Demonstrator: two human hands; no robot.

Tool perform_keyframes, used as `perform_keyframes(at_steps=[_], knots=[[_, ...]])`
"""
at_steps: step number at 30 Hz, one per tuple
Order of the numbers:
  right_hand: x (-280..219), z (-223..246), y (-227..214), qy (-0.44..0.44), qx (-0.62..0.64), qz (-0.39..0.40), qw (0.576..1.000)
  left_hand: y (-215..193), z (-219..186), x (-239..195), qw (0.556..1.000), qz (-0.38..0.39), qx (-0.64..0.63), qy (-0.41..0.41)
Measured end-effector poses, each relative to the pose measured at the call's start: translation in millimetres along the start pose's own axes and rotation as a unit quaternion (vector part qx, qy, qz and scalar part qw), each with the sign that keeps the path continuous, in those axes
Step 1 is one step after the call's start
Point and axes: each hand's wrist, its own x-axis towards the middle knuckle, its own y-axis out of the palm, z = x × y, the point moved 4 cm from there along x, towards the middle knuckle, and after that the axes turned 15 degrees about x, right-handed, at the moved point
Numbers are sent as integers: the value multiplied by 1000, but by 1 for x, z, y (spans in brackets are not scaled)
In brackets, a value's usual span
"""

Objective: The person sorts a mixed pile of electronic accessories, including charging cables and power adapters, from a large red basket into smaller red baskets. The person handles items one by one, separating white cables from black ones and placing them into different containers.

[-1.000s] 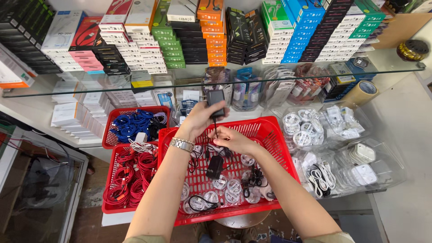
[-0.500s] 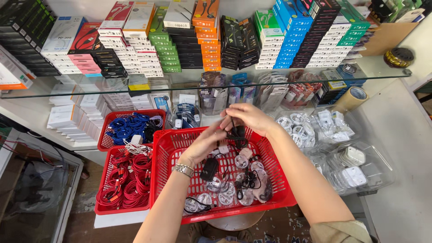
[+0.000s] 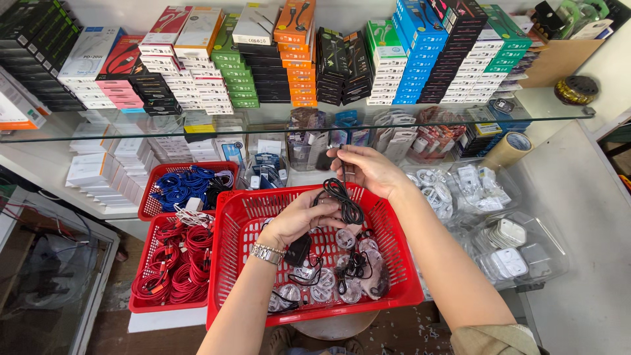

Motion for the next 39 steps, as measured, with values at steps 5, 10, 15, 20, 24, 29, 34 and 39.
perform_keyframes(at_steps=[5,10,15,20,24,29,34,39], knots=[[-12,1,10,30,-63,46,996,-10,12,5,997,-62,17,-52],[-22,2,9,62,-199,84,974,-48,2,0,799,-408,442,-8],[-21,1,3,53,-230,113,965,-37,-5,20,888,-201,370,184],[-13,7,-8,41,-101,44,993,-30,-3,23,960,-140,241,19],[-4,-2,-28,33,22,-57,998,-8,1,22,996,-92,11,-1],[23,-30,-55,61,104,-87,989,1,4,20,998,-69,-6,-5],[44,-48,-66,55,113,-56,990,3,13,24,990,-78,104,-58],[25,-40,-53,-7,-30,-112,993,-7,21,22,983,-112,115,-93]])
